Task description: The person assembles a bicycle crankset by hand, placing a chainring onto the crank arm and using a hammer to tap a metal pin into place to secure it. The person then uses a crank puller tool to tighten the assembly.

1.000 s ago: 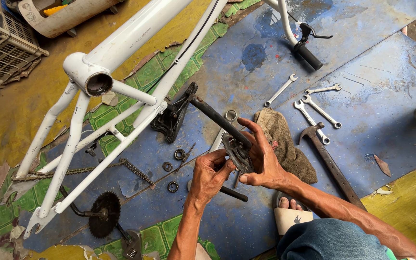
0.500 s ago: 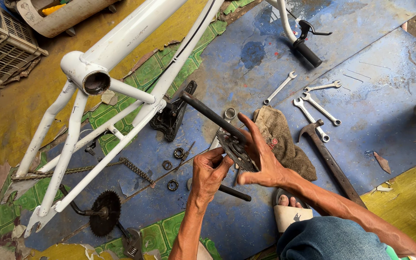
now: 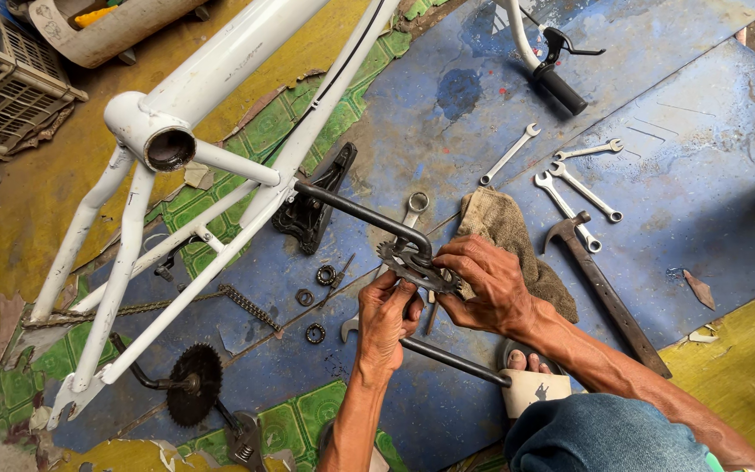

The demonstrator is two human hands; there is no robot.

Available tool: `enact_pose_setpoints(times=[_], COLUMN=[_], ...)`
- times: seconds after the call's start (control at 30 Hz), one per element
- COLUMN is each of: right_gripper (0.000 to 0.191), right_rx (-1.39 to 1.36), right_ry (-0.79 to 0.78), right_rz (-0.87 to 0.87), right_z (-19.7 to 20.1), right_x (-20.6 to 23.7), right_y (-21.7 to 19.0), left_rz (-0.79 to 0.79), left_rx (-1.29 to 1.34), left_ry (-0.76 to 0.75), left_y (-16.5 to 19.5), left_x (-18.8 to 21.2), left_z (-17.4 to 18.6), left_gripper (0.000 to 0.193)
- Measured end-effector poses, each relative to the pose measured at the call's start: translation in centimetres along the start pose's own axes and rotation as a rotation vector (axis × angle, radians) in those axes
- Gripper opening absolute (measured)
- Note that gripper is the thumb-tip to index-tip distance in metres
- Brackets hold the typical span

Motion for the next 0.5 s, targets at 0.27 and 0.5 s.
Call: enact_pose_setpoints(times=[0.27,0.5], right_gripper=[0.051,0.047], right_rx=[0.057,0.098], right_ry=[-0.035,-0.040], right_rz=[0.089,0.168], right_z=[0.0,0.0], right_x=[1.3,1.3], right_y=[1.0,1.1], left_rz=[-0.041,-0.118], left_rx=[-0.011,-0.055], left_ry=[-0.061,-0.087], left_y=[-1.0,-1.0], left_x=[-0.2,-0.6], left_z=[-0.1,0.3], left_gripper=[0.024,0.026])
Point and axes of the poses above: each hand's wrist, its own x-axis away from the middle knuckle, its own z-axis out of the back of the hand, y = z × x, the point moved 2 cm from there along -x, towards the middle knuckle, and after that the axes turned 6 degrees about -z, right-handed, at the moved point
